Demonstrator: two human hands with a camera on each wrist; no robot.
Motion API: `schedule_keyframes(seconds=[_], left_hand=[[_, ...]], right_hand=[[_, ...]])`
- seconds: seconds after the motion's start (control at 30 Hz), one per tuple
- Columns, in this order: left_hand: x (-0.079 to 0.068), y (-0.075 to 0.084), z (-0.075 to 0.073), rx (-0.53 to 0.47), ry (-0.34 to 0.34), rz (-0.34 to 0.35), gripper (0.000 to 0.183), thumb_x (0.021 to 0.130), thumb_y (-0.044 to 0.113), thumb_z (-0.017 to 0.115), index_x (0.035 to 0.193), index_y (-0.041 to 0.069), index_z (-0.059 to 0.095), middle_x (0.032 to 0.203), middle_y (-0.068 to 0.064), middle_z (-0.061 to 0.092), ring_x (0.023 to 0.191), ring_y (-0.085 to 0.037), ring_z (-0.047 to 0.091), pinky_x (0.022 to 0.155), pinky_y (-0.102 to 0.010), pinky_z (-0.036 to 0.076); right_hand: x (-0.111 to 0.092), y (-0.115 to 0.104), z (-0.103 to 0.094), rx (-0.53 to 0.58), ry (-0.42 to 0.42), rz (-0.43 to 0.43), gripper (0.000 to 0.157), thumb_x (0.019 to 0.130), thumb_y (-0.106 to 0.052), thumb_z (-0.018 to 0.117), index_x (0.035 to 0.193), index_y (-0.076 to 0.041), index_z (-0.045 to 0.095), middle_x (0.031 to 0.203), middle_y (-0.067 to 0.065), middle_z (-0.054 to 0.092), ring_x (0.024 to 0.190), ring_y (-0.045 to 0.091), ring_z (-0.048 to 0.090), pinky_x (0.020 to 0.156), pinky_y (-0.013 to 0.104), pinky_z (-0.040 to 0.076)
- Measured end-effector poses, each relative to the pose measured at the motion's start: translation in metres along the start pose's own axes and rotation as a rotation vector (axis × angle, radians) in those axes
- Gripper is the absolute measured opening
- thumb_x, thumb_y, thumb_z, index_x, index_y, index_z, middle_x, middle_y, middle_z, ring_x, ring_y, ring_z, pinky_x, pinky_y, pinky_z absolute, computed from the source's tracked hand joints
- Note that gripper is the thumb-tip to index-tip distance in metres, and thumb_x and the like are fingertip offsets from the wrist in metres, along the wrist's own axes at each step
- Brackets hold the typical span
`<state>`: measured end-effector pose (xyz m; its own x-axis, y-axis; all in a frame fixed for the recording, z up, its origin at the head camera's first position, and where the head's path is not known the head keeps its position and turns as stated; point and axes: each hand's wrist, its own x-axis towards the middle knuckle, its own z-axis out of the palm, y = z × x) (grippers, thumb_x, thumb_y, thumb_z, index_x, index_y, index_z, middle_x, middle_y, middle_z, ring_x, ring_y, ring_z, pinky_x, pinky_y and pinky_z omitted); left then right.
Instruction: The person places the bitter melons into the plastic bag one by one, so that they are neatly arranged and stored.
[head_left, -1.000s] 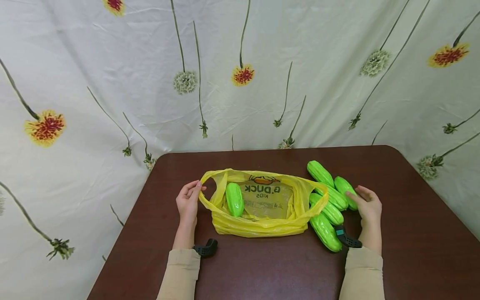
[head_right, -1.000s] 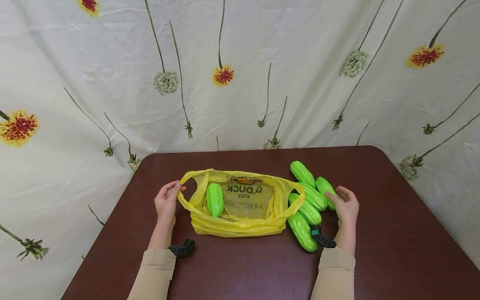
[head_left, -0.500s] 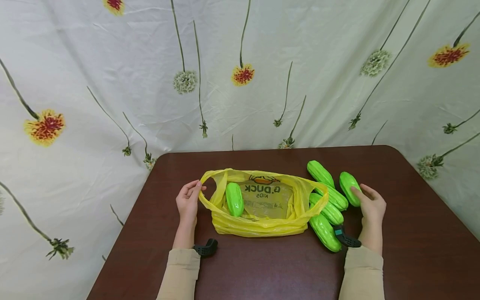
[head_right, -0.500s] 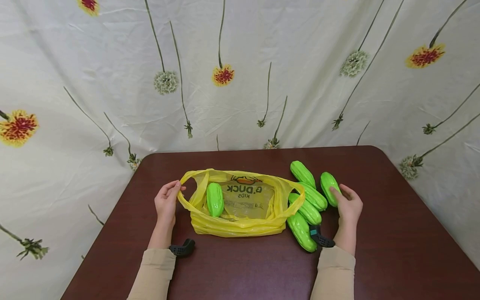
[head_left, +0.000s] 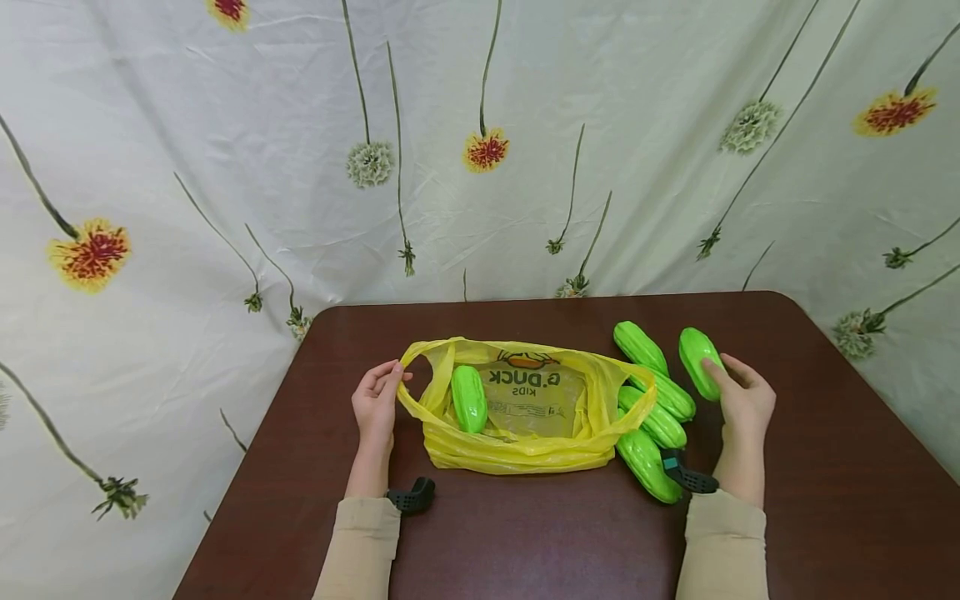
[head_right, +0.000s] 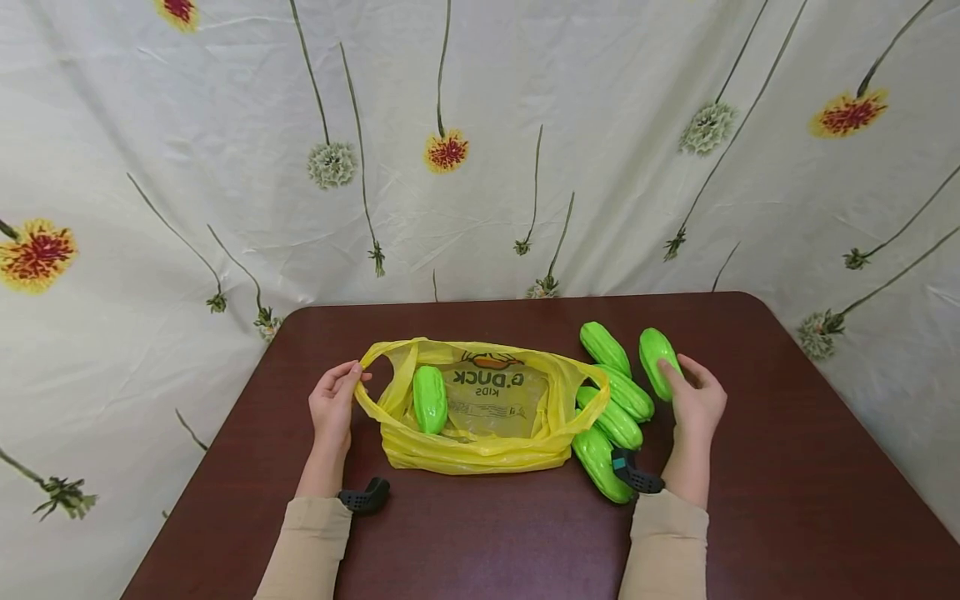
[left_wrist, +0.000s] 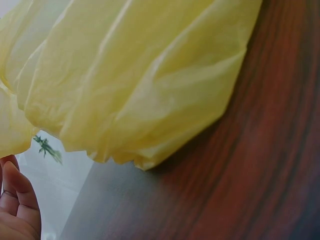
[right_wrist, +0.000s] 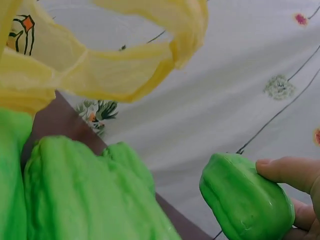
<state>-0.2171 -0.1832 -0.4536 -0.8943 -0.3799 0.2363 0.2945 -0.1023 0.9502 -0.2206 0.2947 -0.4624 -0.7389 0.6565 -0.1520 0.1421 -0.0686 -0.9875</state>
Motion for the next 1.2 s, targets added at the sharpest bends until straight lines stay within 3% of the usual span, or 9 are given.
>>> schedule_keyframes(seconds=[0.17, 0.27, 0.37, 0.5, 0.73, 1.03, 1.2], left_hand=[[0.005, -0.013, -0.003, -0.007, 0.012, -0.004, 0.031, 0.091, 0.013, 0.063, 0.111, -0.011, 0.060, 0.077, 0.002, 0.069, 0.079, -0.011, 0.065, 0.076, -0.019, 0.049], [0.008, -0.019, -0.004, -0.019, 0.020, -0.009, 0.031, 0.090, 0.014, 0.064, 0.110, -0.010, 0.061, 0.077, 0.003, 0.069, 0.079, -0.010, 0.065, 0.076, -0.019, 0.049], [0.004, -0.010, -0.002, -0.023, 0.014, -0.008, 0.029, 0.091, 0.009, 0.062, 0.110, -0.013, 0.059, 0.077, 0.001, 0.069, 0.078, -0.010, 0.066, 0.073, -0.018, 0.049], [0.000, -0.001, 0.000, -0.009, 0.010, -0.003, 0.028, 0.092, 0.007, 0.061, 0.110, -0.014, 0.058, 0.077, 0.001, 0.069, 0.077, -0.010, 0.066, 0.072, -0.017, 0.049], [0.000, 0.000, 0.001, -0.008, 0.002, -0.001, 0.029, 0.092, 0.007, 0.060, 0.111, -0.015, 0.058, 0.077, 0.002, 0.069, 0.077, -0.010, 0.066, 0.073, -0.017, 0.049], [0.001, -0.002, 0.000, -0.015, -0.003, 0.004, 0.028, 0.092, 0.007, 0.060, 0.110, -0.014, 0.059, 0.077, 0.000, 0.069, 0.077, -0.011, 0.066, 0.072, -0.018, 0.049], [0.000, -0.001, 0.000, -0.015, -0.003, 0.003, 0.028, 0.092, 0.007, 0.061, 0.110, -0.014, 0.059, 0.077, 0.000, 0.069, 0.078, -0.012, 0.065, 0.073, -0.018, 0.049]], right_hand=[[-0.044, -0.043, 0.004, 0.073, 0.020, 0.000, 0.048, 0.077, -0.030, 0.078, 0.119, -0.013, 0.065, 0.107, -0.009, 0.053, 0.090, 0.006, 0.051, 0.081, 0.022, 0.039], [-0.052, -0.051, 0.007, 0.117, 0.033, -0.021, 0.042, 0.076, -0.027, 0.079, 0.114, -0.013, 0.067, 0.103, -0.009, 0.053, 0.084, 0.004, 0.051, 0.073, 0.019, 0.040], [-0.058, -0.057, 0.011, 0.155, 0.037, -0.040, 0.037, 0.076, -0.024, 0.080, 0.110, -0.013, 0.069, 0.103, -0.008, 0.054, 0.085, 0.004, 0.051, 0.071, 0.017, 0.041], [-0.064, -0.062, 0.017, 0.189, 0.023, -0.083, 0.035, 0.076, -0.021, 0.080, 0.107, -0.011, 0.069, 0.099, -0.007, 0.056, 0.085, 0.005, 0.053, 0.068, 0.015, 0.044], [-0.073, -0.065, 0.028, 0.218, -0.005, -0.120, 0.034, 0.075, -0.019, 0.080, 0.106, -0.011, 0.069, 0.097, -0.007, 0.058, 0.083, 0.006, 0.054, 0.063, 0.013, 0.045], [-0.058, -0.045, 0.041, 0.266, -0.072, -0.221, 0.036, 0.073, -0.023, 0.082, 0.106, -0.012, 0.071, 0.109, 0.001, 0.061, 0.090, 0.010, 0.058, 0.064, 0.017, 0.047], [-0.082, -0.062, 0.049, 0.187, -0.074, -0.242, 0.036, 0.077, -0.026, 0.079, 0.109, -0.012, 0.069, 0.106, -0.003, 0.061, 0.092, 0.009, 0.057, 0.064, 0.017, 0.044]])
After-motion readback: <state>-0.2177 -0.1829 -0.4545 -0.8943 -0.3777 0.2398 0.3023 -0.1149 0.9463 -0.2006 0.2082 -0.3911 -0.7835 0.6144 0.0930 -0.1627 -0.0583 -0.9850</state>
